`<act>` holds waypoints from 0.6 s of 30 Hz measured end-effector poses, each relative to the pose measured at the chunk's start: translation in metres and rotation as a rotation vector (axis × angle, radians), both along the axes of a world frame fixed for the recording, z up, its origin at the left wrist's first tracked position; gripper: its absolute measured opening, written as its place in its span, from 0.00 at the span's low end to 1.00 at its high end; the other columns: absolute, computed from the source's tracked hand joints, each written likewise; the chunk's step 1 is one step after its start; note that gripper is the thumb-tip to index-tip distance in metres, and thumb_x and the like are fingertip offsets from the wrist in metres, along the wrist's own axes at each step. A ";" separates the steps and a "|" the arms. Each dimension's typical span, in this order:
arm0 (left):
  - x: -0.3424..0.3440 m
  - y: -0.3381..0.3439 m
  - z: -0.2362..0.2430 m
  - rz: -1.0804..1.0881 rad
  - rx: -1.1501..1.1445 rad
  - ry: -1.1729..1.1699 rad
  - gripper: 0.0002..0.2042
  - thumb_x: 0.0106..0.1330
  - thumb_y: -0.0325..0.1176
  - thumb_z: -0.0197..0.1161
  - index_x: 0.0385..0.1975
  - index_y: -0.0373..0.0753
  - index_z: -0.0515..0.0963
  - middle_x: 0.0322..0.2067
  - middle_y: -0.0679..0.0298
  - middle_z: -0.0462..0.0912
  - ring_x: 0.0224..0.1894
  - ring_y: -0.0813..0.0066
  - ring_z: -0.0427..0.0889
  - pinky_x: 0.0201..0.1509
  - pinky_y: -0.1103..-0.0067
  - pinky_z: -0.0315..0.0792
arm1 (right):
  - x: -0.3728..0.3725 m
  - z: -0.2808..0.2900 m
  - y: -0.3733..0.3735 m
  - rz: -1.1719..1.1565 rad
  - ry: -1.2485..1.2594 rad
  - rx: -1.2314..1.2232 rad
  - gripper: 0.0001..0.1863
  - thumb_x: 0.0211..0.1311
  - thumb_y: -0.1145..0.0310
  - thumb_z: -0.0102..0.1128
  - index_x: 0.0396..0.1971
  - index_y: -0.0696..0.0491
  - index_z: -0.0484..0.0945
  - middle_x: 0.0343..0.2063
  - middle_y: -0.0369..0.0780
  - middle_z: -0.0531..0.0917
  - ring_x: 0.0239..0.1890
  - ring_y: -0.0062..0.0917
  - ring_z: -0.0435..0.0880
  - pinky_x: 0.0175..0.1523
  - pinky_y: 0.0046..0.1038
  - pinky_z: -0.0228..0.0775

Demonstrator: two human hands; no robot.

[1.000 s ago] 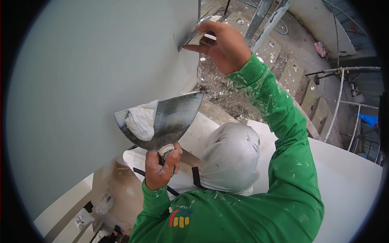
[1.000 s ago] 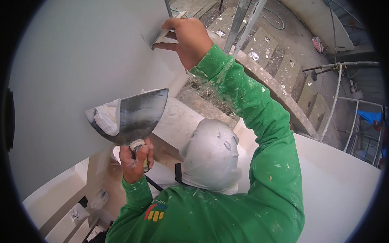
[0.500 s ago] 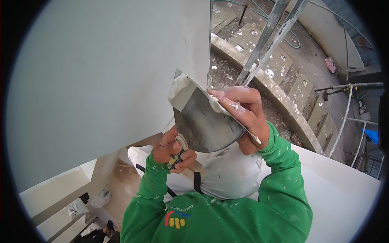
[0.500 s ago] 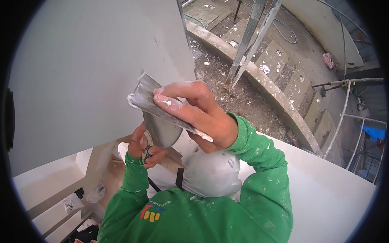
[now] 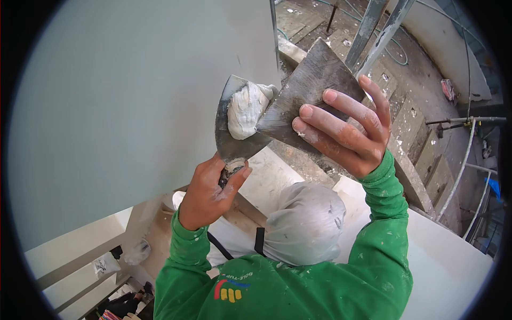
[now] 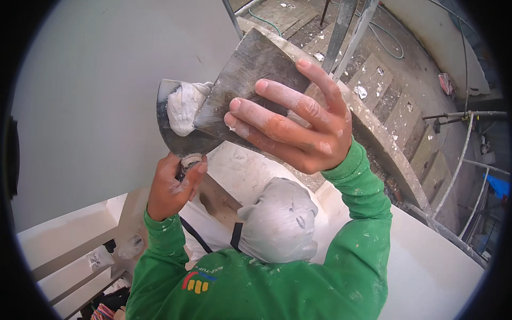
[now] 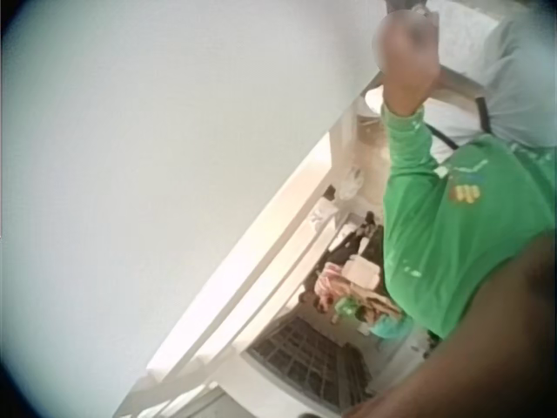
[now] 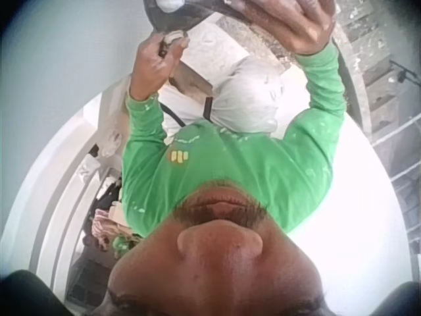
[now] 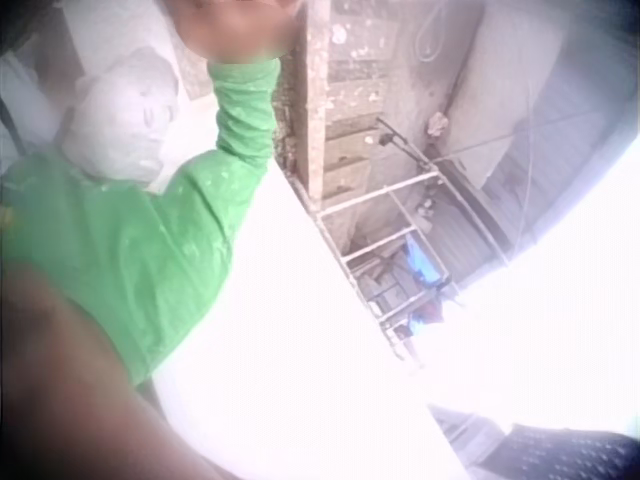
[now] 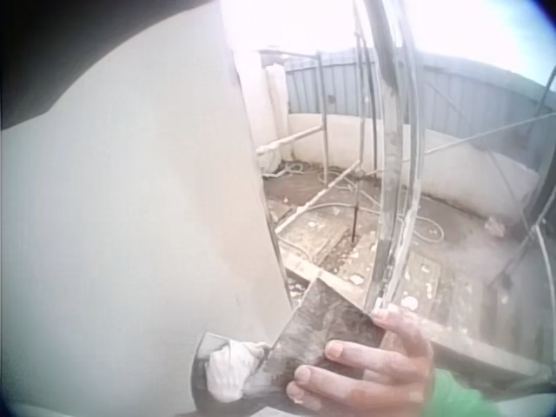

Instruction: The person applies white plaster to a wall and ceiling using a trowel and a smaller finishing tool. They repeatedly scoop plaster from the trowel and smooth it onto the surfaces, working on different sections of the wall and ceiling.

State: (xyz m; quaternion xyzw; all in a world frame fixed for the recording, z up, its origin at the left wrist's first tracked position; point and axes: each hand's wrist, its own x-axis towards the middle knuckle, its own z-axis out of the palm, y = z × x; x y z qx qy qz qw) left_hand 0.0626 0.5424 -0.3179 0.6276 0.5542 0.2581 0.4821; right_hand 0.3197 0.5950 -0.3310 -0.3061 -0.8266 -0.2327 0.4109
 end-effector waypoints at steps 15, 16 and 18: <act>-0.025 -0.037 0.015 0.409 0.225 -0.323 0.10 0.63 0.25 0.55 0.40 0.29 0.66 0.27 0.56 0.73 0.19 0.80 0.70 0.14 0.85 0.65 | -0.019 -0.115 0.041 0.134 0.682 -0.623 0.22 0.51 0.81 0.53 0.49 0.54 0.75 0.46 0.40 0.77 0.48 0.34 0.75 0.54 0.33 0.66; -0.026 -0.038 0.012 0.409 0.202 -0.329 0.10 0.63 0.25 0.55 0.41 0.29 0.65 0.27 0.55 0.73 0.19 0.80 0.70 0.14 0.85 0.65 | -0.031 -0.130 0.047 0.093 0.806 -0.617 0.23 0.51 0.83 0.52 0.50 0.56 0.74 0.46 0.42 0.76 0.48 0.36 0.75 0.54 0.33 0.66; -0.028 -0.040 0.005 0.379 0.175 -0.293 0.10 0.63 0.24 0.54 0.41 0.30 0.64 0.29 0.55 0.73 0.19 0.80 0.70 0.14 0.85 0.66 | -0.056 -0.145 0.056 0.030 0.942 -0.575 0.25 0.50 0.85 0.51 0.52 0.58 0.71 0.47 0.45 0.74 0.49 0.39 0.72 0.54 0.33 0.65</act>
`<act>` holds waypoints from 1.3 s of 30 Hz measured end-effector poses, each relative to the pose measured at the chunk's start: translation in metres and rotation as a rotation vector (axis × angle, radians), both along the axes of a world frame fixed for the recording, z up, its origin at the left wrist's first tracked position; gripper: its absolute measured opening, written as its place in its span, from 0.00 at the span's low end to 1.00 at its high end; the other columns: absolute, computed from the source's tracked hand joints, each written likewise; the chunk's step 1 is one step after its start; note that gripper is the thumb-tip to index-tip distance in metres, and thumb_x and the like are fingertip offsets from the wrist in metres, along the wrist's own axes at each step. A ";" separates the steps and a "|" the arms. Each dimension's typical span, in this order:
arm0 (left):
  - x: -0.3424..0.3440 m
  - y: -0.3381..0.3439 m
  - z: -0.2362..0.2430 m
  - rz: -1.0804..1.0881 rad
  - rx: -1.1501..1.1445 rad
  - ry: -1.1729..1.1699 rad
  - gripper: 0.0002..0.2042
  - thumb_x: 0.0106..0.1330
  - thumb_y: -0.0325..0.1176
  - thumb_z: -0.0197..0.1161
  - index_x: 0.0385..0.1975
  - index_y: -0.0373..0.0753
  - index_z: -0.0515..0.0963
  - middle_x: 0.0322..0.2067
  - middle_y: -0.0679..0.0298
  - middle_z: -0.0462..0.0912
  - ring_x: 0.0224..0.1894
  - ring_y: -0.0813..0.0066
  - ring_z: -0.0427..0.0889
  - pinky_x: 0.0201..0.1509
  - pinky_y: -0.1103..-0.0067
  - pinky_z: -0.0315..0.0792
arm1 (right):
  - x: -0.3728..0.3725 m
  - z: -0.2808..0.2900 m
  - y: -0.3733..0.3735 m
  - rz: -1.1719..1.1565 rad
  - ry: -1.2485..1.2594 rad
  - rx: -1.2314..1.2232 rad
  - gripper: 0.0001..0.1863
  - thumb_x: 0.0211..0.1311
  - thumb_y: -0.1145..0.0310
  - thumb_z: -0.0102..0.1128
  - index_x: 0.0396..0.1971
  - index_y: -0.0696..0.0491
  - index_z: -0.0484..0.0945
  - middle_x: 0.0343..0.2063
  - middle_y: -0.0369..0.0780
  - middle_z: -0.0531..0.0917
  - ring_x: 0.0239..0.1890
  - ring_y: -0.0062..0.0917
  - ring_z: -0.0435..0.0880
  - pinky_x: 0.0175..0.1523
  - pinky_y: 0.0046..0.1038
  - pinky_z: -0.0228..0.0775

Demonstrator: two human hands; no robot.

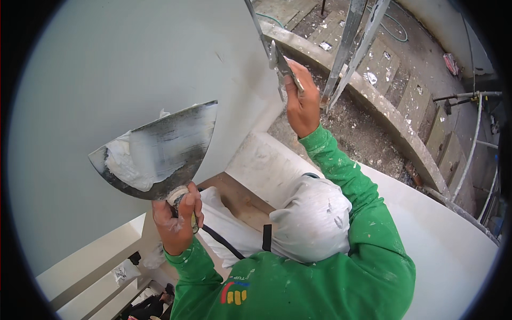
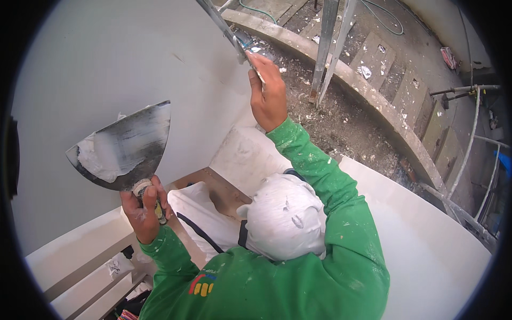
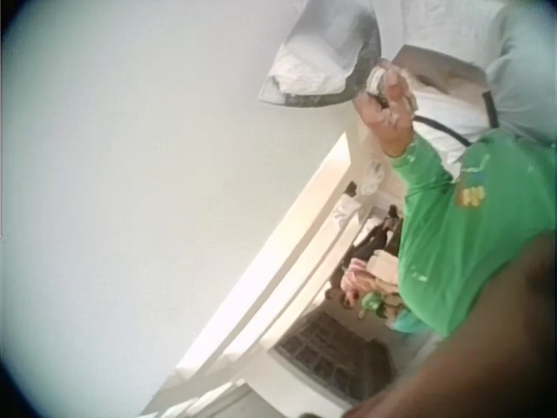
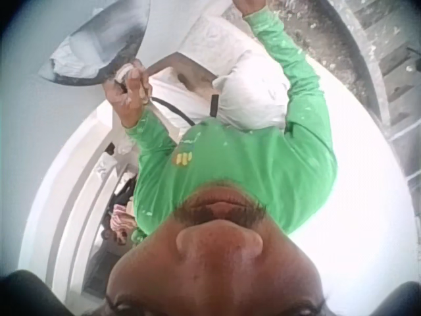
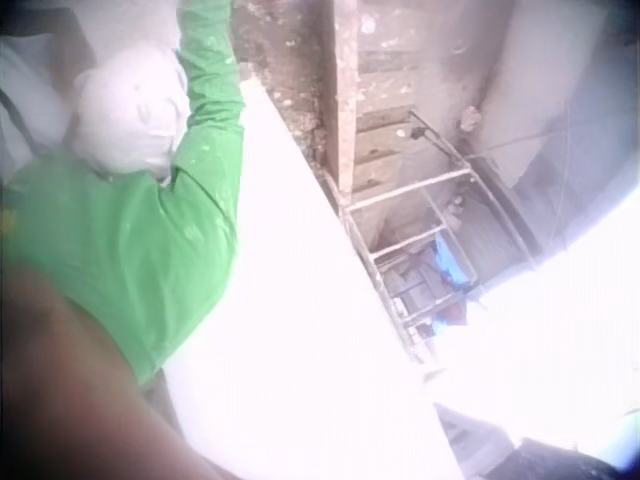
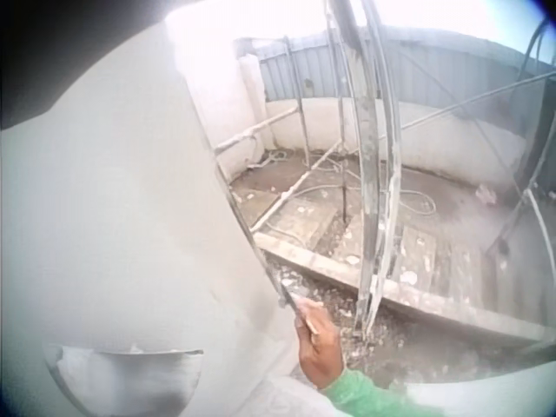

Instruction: The person applies white plaster to a wall and ceiling using a trowel and a smaller finishing tool. They repeatedly scoop plaster from the trowel and smooth it onto the surfaces, working on different sections of the wall and ceiling.

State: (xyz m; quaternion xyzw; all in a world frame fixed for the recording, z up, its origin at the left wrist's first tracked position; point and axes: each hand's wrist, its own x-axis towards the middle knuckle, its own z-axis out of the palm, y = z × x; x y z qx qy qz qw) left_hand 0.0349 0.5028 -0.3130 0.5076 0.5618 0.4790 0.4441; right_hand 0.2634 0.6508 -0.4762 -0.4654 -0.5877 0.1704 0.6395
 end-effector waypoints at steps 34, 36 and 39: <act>-0.005 -0.024 -0.029 -0.102 -0.117 -0.005 0.18 0.64 0.28 0.54 0.51 0.33 0.58 0.29 0.54 0.72 0.18 0.77 0.70 0.13 0.84 0.66 | -0.035 -0.189 0.044 0.214 1.129 -0.916 0.11 0.56 0.74 0.49 0.39 0.59 0.72 0.36 0.42 0.77 0.38 0.28 0.77 0.43 0.34 0.71; -0.005 -0.026 -0.031 -0.090 -0.137 -0.043 0.14 0.64 0.26 0.54 0.46 0.30 0.62 0.29 0.54 0.73 0.20 0.78 0.71 0.15 0.84 0.67 | -0.032 -0.148 0.044 0.220 1.084 -0.934 0.11 0.55 0.74 0.49 0.39 0.59 0.71 0.36 0.42 0.77 0.37 0.28 0.77 0.43 0.35 0.73; -0.007 -0.027 -0.034 -0.086 -0.169 -0.085 0.12 0.64 0.26 0.54 0.44 0.28 0.65 0.29 0.55 0.74 0.20 0.79 0.71 0.15 0.85 0.67 | -0.028 -0.076 0.039 0.296 1.033 -0.897 0.12 0.55 0.74 0.49 0.40 0.60 0.71 0.38 0.41 0.76 0.38 0.28 0.77 0.45 0.37 0.73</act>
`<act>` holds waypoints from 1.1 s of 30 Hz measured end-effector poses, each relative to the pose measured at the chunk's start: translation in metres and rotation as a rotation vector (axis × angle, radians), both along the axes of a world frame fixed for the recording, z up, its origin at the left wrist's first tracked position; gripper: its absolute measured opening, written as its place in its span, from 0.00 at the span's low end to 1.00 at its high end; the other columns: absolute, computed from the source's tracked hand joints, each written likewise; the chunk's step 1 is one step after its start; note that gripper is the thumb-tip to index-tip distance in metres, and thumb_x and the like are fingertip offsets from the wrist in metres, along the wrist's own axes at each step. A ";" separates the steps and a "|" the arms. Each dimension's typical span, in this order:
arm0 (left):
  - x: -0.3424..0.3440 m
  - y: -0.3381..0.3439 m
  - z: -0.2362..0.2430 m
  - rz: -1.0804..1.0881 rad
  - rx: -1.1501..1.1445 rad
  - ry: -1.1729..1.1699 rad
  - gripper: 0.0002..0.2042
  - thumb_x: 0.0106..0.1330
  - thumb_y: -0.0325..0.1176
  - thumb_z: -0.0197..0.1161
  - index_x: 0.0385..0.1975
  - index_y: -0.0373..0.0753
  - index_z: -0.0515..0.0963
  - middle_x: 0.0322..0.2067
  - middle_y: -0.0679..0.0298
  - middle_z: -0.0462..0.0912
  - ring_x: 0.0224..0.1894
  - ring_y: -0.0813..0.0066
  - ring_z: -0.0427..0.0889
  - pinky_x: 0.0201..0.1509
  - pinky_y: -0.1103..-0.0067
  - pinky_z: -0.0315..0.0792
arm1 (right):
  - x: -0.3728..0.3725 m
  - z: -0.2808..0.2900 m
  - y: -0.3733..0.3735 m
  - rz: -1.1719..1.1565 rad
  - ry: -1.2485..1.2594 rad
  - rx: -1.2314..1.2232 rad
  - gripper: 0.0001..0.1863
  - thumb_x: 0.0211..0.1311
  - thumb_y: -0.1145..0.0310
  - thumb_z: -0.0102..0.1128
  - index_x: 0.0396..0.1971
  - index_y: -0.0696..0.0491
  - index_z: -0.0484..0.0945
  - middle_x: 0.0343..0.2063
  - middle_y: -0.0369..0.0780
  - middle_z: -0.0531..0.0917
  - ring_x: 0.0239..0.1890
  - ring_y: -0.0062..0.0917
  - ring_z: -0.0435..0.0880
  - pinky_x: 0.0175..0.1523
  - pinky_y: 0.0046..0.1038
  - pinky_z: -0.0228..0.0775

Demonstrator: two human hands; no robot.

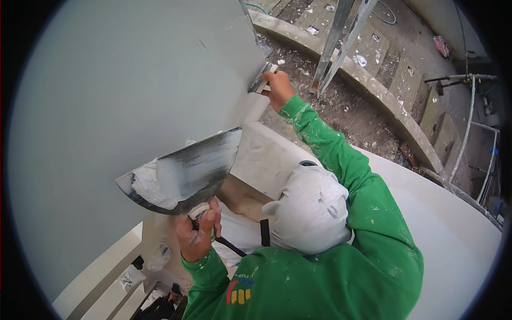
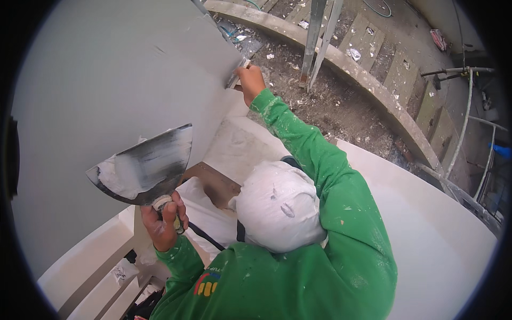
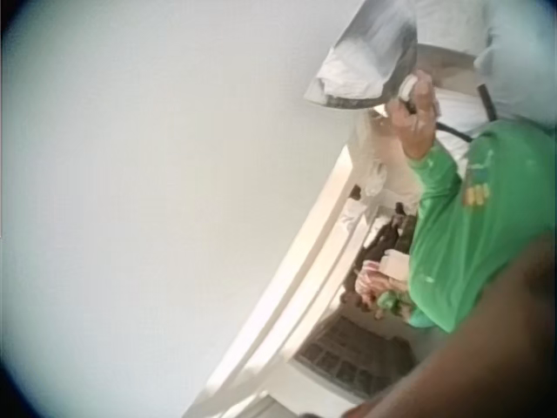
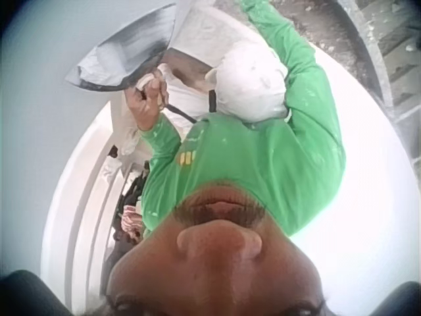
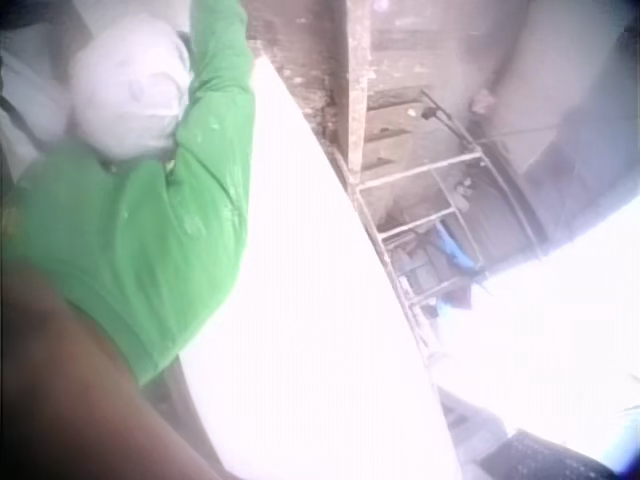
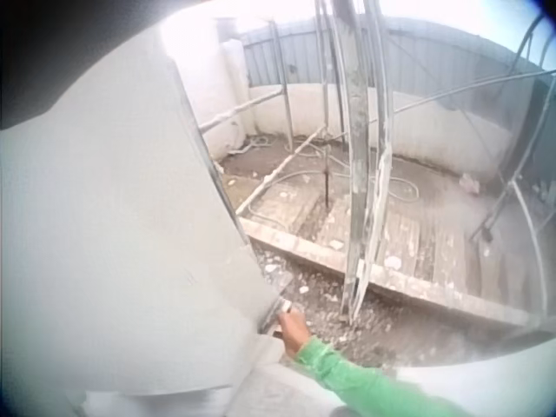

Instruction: The person applies white plaster to a wall and ceiling using a trowel and a smaller finishing tool. They repeatedly scoop plaster from the trowel and smooth it onto the surfaces, working on different sections of the wall and ceiling.

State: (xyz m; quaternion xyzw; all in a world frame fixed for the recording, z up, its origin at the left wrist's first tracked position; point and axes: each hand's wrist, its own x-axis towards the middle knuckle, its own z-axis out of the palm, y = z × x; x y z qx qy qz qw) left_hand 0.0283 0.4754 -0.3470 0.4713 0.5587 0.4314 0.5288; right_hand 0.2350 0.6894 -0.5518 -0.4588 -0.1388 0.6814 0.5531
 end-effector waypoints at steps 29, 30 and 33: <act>-0.006 0.032 -0.037 -0.495 -0.159 -1.160 0.29 0.60 0.25 0.55 0.61 0.34 0.53 0.32 0.44 0.72 0.13 0.78 0.63 0.08 0.86 0.60 | 0.067 0.186 -0.101 0.755 -0.981 1.358 0.35 0.41 0.89 0.53 0.56 0.55 0.68 0.53 0.46 0.67 0.54 0.39 0.67 0.57 0.34 0.64; -0.010 0.032 -0.034 -0.526 -0.008 -1.126 0.27 0.60 0.24 0.55 0.59 0.32 0.54 0.35 0.42 0.73 0.12 0.78 0.63 0.08 0.85 0.60 | 0.078 0.168 -0.094 0.779 -1.115 1.329 0.37 0.39 0.90 0.54 0.56 0.49 0.69 0.55 0.44 0.64 0.55 0.41 0.66 0.60 0.35 0.63; -0.021 0.024 -0.026 -0.483 0.211 -0.982 0.16 0.63 0.24 0.54 0.46 0.29 0.58 0.37 0.39 0.72 0.08 0.76 0.61 0.07 0.81 0.59 | 0.100 0.084 -0.062 0.389 -0.977 1.002 0.26 0.51 0.85 0.50 0.53 0.55 0.69 0.48 0.46 0.69 0.52 0.37 0.70 0.56 0.33 0.66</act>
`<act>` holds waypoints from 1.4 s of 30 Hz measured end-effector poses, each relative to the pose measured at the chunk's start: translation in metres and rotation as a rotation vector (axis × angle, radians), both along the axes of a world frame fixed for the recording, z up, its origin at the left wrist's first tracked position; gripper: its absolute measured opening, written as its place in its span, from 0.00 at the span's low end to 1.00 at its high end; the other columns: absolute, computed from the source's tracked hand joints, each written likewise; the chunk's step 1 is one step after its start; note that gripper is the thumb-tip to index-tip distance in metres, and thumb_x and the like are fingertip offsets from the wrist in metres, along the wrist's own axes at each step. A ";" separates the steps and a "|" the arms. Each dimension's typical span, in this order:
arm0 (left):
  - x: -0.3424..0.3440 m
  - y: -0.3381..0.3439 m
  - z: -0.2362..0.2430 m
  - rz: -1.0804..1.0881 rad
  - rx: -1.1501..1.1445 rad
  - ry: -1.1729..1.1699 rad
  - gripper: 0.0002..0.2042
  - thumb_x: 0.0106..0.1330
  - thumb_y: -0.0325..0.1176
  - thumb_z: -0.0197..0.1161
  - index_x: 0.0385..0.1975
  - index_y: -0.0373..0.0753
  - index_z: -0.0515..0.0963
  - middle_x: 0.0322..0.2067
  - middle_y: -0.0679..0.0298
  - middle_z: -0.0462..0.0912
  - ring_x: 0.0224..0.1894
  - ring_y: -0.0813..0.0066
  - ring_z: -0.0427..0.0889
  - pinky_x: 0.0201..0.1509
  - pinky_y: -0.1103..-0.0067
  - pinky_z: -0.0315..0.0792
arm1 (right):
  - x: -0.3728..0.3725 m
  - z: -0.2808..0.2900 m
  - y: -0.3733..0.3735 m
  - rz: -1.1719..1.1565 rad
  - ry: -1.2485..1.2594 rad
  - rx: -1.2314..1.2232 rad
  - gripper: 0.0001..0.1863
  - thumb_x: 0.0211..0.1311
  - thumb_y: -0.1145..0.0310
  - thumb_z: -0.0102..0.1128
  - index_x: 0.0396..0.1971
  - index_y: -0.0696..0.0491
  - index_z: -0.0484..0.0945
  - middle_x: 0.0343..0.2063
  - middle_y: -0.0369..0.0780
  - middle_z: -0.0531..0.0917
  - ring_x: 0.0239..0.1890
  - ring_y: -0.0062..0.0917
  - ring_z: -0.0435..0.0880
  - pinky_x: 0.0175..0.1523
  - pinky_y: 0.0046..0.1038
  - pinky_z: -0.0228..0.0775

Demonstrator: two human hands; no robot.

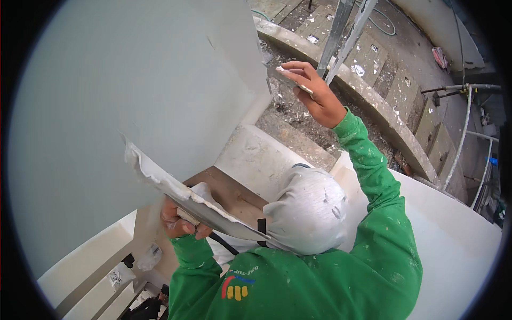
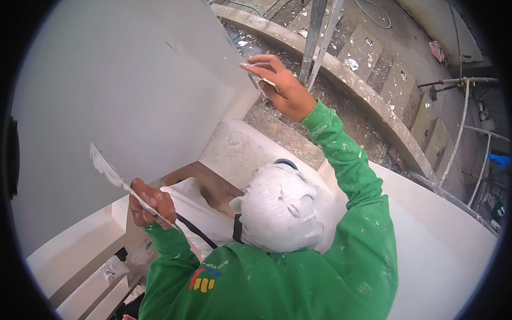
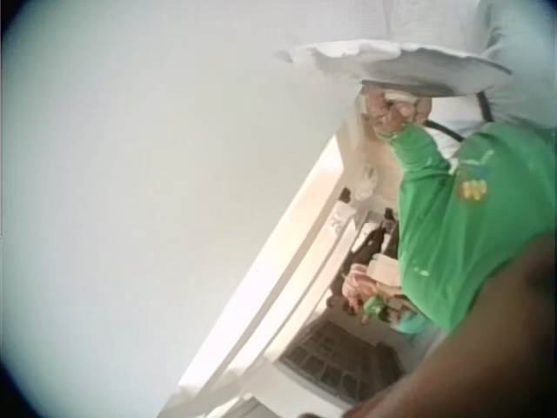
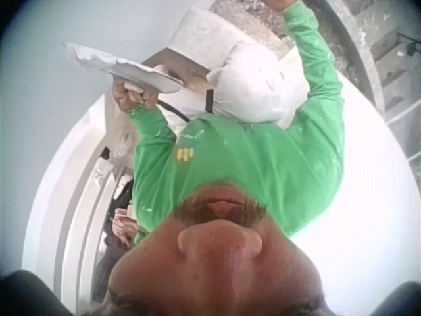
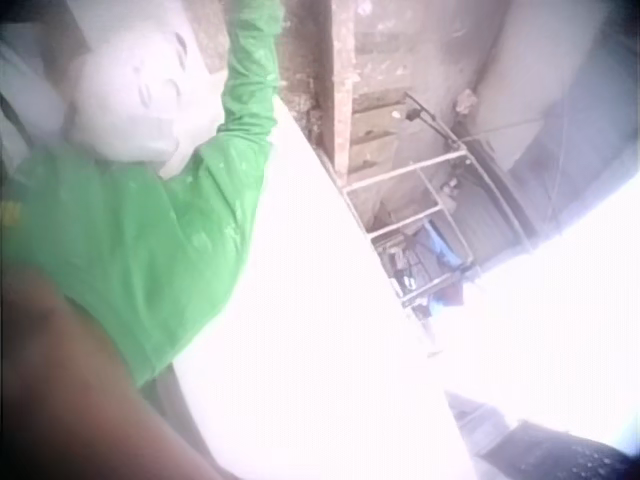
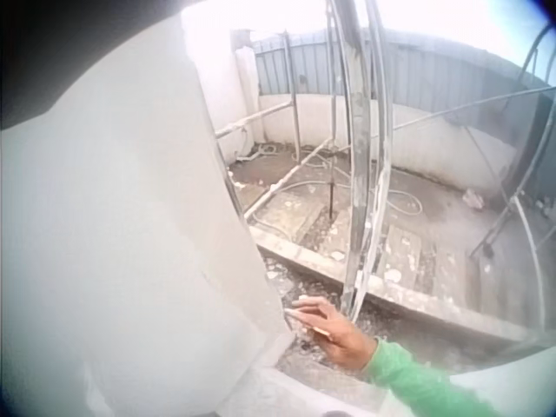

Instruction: The person applies white plaster to a wall and ceiling using a trowel and a smaller finishing tool. They repeatedly scoop plaster from the trowel and smooth it onto the surfaces, working on different sections of the wall and ceiling.

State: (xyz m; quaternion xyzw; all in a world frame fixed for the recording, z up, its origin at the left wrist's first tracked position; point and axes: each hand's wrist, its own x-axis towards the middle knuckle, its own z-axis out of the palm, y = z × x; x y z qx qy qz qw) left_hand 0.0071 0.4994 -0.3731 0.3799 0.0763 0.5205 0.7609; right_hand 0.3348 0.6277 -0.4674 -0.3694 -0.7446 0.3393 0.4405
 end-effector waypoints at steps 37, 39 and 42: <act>0.000 -0.014 -0.008 -0.178 -0.207 0.317 0.25 0.64 0.33 0.56 0.58 0.33 0.56 0.27 0.55 0.71 0.19 0.77 0.67 0.17 0.82 0.64 | -0.096 0.262 -0.006 -0.133 0.730 -0.488 0.11 0.60 0.75 0.48 0.40 0.65 0.67 0.40 0.47 0.73 0.41 0.31 0.75 0.50 0.34 0.72; 0.010 -0.006 -0.005 -0.240 -0.193 0.225 0.25 0.64 0.33 0.55 0.59 0.35 0.56 0.26 0.56 0.70 0.20 0.77 0.68 0.17 0.82 0.64 | -0.084 0.246 -0.025 -0.196 0.530 -0.262 0.14 0.59 0.77 0.47 0.45 0.64 0.67 0.45 0.47 0.72 0.44 0.34 0.75 0.51 0.36 0.70; 0.028 0.007 -0.003 -0.292 -0.193 0.047 0.25 0.66 0.31 0.52 0.61 0.40 0.54 0.24 0.58 0.67 0.18 0.78 0.65 0.15 0.83 0.62 | -0.074 0.214 -0.043 0.046 0.272 0.224 0.18 0.58 0.80 0.50 0.49 0.62 0.69 0.48 0.47 0.73 0.50 0.36 0.74 0.54 0.35 0.66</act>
